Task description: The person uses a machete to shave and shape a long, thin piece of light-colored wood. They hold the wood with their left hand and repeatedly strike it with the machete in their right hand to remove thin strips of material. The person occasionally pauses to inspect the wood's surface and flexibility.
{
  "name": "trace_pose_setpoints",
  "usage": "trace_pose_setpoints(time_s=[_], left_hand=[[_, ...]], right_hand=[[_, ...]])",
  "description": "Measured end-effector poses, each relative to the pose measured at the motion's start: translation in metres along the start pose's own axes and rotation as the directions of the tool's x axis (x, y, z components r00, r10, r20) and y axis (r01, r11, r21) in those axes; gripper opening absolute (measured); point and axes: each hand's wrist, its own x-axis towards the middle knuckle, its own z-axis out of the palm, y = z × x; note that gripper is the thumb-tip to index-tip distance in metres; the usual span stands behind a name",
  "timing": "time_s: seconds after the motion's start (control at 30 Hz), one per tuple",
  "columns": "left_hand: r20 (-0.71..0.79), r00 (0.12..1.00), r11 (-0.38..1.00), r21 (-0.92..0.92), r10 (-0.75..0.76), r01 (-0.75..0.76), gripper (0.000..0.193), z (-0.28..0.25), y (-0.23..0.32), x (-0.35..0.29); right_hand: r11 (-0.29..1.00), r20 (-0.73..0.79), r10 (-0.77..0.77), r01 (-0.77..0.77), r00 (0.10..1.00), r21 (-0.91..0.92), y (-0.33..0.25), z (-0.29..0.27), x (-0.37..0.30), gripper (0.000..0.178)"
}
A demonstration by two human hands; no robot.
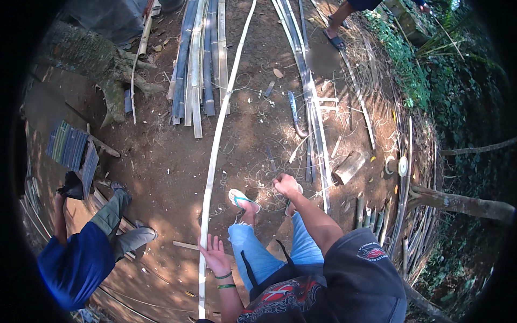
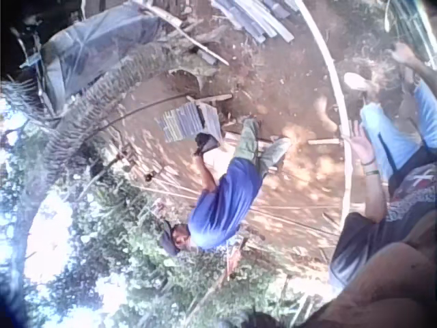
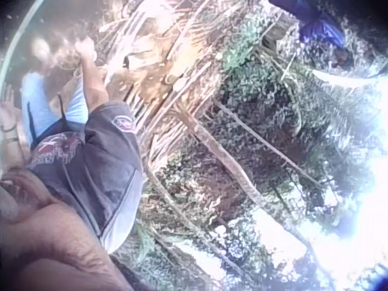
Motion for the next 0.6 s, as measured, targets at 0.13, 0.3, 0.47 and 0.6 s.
trace_pose_setpoints(time_s=[0.13,0.3,0.47,0.6], left_hand=[[-0.103,0.993,0.997,-0.053,0.051,-0.056,0.056,-0.009,-0.033,0.02],[-0.128,0.977,0.984,0.071,0.169,-0.161,0.051,-0.026,-0.077,0.067],[-0.076,0.969,0.972,0.027,0.236,-0.235,0.042,-0.065,-0.105,0.091],[-0.221,0.933,0.951,0.187,0.285,-0.246,0.035,-0.023,-0.133,0.107]], right_hand=[[0.987,0.066,0.136,-0.13,0.988,-0.096,0.122,0.018,0.1,0.044],[0.993,-0.062,0.068,-0.074,0.996,-0.095,0.213,0.051,0.274,0.048],[0.964,-0.397,-0.221,0.138,0.891,-0.227,0.23,0.086,0.436,0.064],[0.946,-0.518,-0.223,0.054,0.826,-0.321,0.279,0.088,0.518,0.067]])
